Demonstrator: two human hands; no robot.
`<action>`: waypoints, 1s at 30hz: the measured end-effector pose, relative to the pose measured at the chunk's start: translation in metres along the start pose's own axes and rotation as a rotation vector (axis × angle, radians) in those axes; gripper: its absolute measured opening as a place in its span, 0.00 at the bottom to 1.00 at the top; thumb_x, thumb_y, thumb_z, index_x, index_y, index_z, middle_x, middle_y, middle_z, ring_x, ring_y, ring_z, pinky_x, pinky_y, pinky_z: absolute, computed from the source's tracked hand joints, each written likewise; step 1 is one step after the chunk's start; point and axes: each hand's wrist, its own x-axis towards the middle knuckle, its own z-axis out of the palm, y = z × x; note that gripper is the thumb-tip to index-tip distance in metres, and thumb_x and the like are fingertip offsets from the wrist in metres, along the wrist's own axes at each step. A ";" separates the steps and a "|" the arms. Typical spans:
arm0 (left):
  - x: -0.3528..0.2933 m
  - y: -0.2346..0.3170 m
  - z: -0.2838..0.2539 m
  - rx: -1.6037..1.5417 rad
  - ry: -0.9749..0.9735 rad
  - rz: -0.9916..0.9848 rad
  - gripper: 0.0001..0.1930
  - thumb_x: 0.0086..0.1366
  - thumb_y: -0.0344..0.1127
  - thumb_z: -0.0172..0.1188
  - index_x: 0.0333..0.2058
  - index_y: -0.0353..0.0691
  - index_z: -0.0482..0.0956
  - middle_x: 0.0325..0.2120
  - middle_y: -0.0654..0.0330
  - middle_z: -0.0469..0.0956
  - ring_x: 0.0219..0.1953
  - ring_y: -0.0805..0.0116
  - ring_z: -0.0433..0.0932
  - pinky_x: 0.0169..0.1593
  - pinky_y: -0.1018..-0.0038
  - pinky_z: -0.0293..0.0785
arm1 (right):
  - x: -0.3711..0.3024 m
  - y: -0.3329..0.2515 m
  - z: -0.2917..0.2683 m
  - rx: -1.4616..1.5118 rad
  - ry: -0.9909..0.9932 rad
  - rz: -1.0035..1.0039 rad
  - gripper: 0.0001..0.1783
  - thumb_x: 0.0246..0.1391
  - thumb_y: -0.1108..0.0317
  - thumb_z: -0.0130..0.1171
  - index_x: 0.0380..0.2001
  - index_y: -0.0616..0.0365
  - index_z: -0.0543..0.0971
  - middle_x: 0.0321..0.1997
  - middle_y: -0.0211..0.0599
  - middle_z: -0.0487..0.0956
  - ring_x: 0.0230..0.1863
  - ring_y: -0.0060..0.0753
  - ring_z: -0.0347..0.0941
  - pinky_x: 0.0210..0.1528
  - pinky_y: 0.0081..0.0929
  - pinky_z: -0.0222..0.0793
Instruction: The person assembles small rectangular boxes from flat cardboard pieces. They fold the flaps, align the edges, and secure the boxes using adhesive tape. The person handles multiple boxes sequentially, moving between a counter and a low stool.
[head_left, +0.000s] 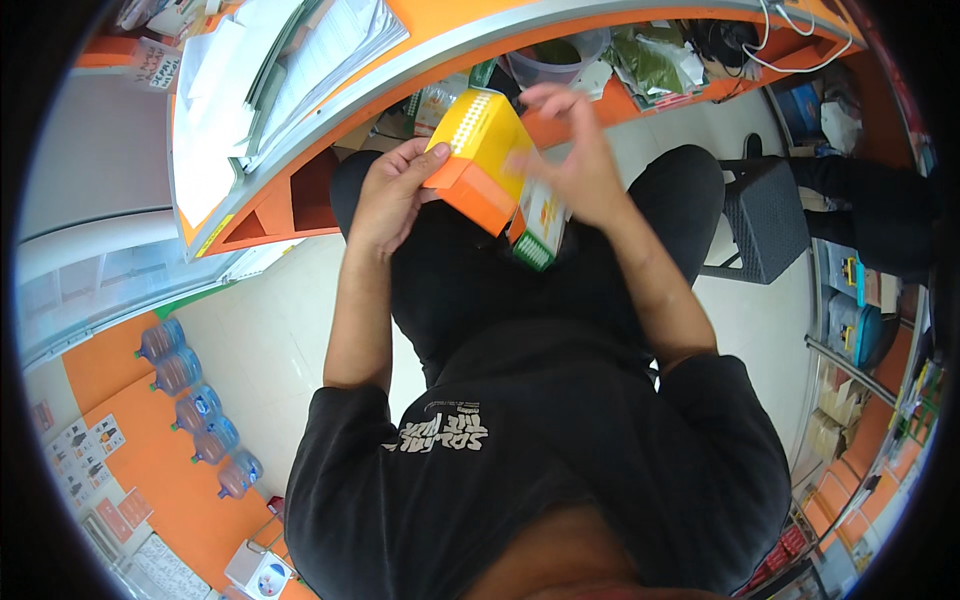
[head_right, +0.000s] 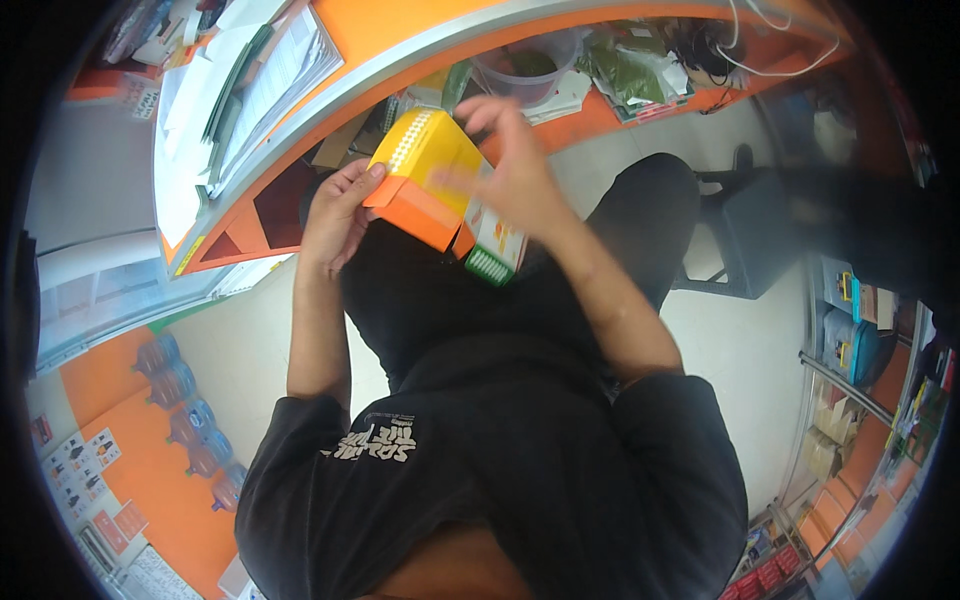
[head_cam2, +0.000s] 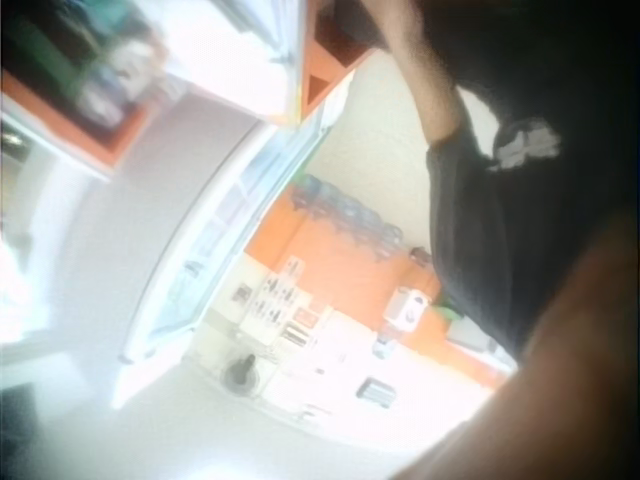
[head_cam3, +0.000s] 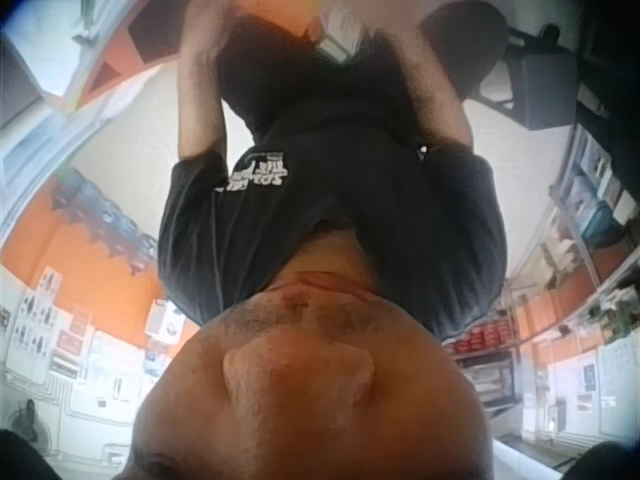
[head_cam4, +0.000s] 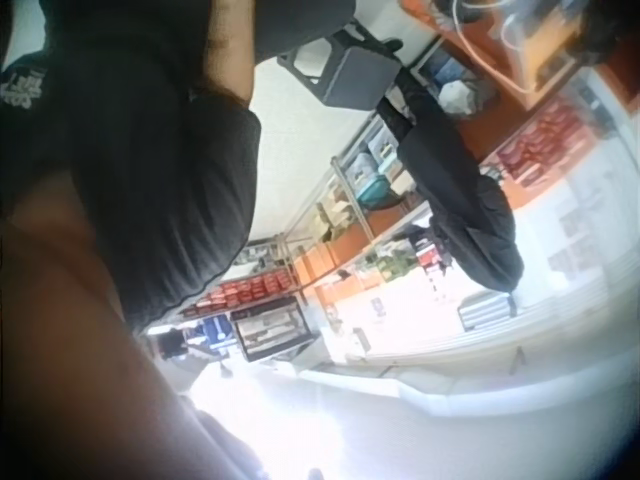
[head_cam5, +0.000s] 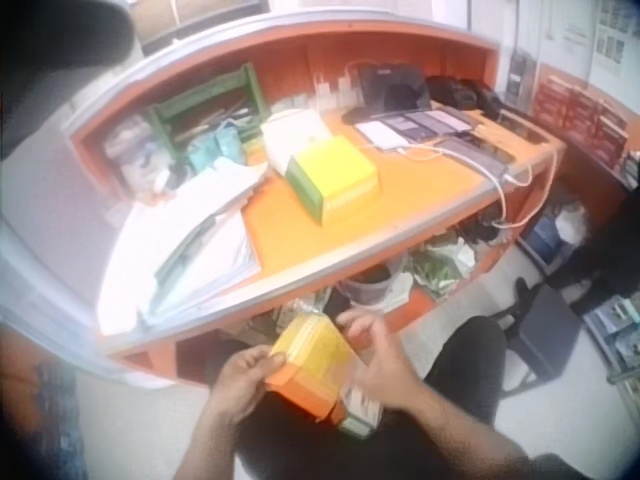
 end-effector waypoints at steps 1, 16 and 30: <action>0.005 -0.003 0.007 -0.070 -0.005 0.026 0.14 0.69 0.36 0.61 0.46 0.31 0.77 0.40 0.58 0.82 0.41 0.74 0.82 0.45 0.78 0.81 | -0.007 -0.004 0.007 -0.070 -0.011 -0.081 0.23 0.52 0.68 0.69 0.49 0.57 0.71 0.51 0.40 0.76 0.55 0.36 0.72 0.59 0.31 0.67; 0.019 -0.023 0.040 0.256 0.153 0.420 0.10 0.63 0.28 0.67 0.41 0.30 0.81 0.35 0.58 0.84 0.35 0.79 0.80 0.40 0.82 0.75 | -0.015 0.012 0.003 -0.036 0.199 -0.010 0.06 0.58 0.72 0.62 0.38 0.62 0.79 0.53 0.43 0.79 0.51 0.39 0.79 0.50 0.29 0.74; 0.015 -0.048 0.055 0.345 0.116 0.574 0.11 0.65 0.30 0.65 0.43 0.29 0.83 0.35 0.58 0.83 0.35 0.75 0.79 0.40 0.79 0.75 | -0.023 -0.010 0.014 -0.023 0.190 0.026 0.07 0.60 0.73 0.60 0.38 0.67 0.78 0.51 0.45 0.80 0.40 0.31 0.80 0.40 0.25 0.76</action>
